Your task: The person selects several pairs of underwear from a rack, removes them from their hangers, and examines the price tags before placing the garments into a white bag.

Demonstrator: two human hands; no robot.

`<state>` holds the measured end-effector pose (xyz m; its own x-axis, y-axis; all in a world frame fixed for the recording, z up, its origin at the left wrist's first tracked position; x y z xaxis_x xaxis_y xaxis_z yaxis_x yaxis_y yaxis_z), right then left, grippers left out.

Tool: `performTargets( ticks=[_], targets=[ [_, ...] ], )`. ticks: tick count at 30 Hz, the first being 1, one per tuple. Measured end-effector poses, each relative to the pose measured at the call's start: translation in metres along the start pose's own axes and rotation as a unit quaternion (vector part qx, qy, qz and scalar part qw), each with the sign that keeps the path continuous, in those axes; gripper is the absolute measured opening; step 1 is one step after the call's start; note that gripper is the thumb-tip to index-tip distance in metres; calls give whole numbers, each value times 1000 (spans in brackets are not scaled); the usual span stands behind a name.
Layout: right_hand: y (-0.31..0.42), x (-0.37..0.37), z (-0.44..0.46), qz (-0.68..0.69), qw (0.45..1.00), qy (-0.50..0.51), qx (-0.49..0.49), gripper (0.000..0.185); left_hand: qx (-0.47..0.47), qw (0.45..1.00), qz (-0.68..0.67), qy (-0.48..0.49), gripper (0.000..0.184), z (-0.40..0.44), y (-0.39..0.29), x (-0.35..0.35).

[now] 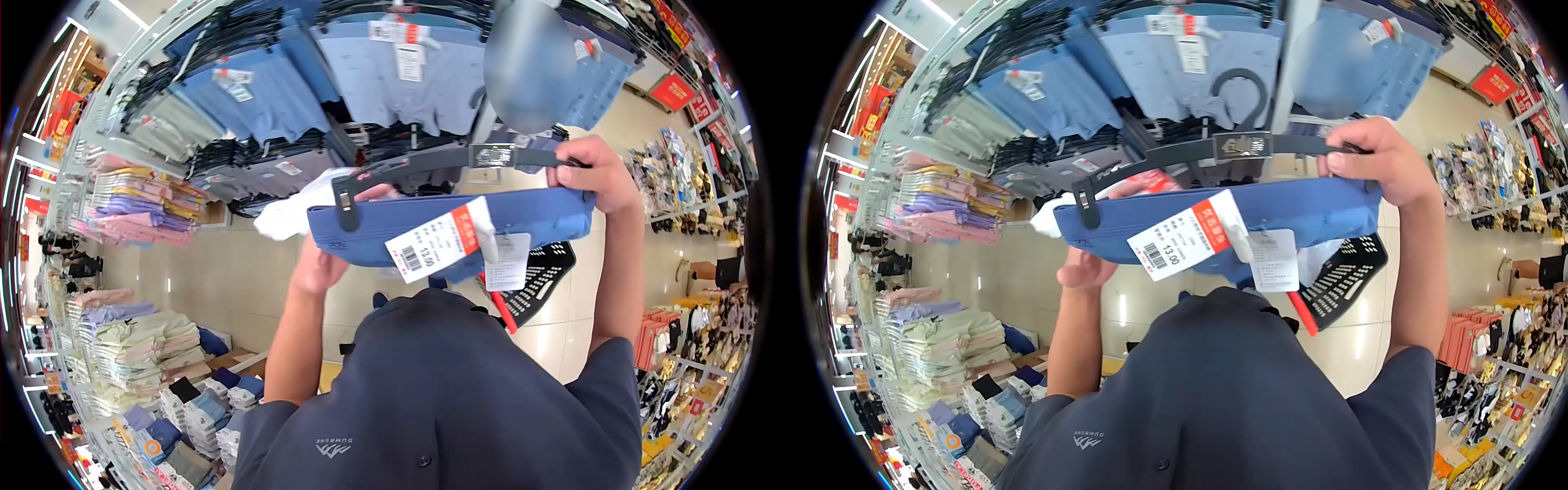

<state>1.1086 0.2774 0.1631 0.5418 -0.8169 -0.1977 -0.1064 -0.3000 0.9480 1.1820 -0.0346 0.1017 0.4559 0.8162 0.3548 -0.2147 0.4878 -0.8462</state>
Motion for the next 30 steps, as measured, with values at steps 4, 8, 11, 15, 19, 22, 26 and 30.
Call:
performTargets(
  ticks=[4, 8, 11, 15, 19, 22, 26, 30],
  targets=[
    [33, 61, 39, -65, 996, 50, 17, 20, -63, 991, -113, -30, 81, -25, -17, -7],
    [48, 106, 69, -53, 998, 45, 6, 17, -81, 960, -186, -191, 41, -72, -17, -46],
    [45, 132, 77, -20, 999, 38, 15, 14, -89, 959, -205, -174, 37, -95, -23, -50],
    [50, 157, 72, -33, 999, -26, 21, 12, -106, 943, -258, -179, 38, -111, -21, -59],
    [63, 159, 51, -141, 927, -310, -160, 10, -116, 919, -300, -227, 37, -123, -22, -63],
    [53, 191, 4, -128, 931, -295, -172, 10, -99, 911, -303, -262, 36, -128, -23, -67],
    [-1, 295, 21, 87, 995, 12, 37, 16, -83, 917, -259, -292, 36, -132, -14, -63],
    [-25, 316, 36, 247, 964, 64, 77, 19, -86, 925, -254, -270, 32, -133, 7, -34]
  ],
)
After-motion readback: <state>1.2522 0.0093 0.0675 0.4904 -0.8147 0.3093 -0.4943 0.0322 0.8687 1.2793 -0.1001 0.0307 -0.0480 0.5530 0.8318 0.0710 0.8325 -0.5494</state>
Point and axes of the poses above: each hand's wrist, its own z-axis towards the middle knuckle, its own x-axis out of the palm, y = z × x, the point moved 5 cm from there along z, towards the middle knuckle, and after that the axes turned 11 degrees about x, right-handed, at the moved point
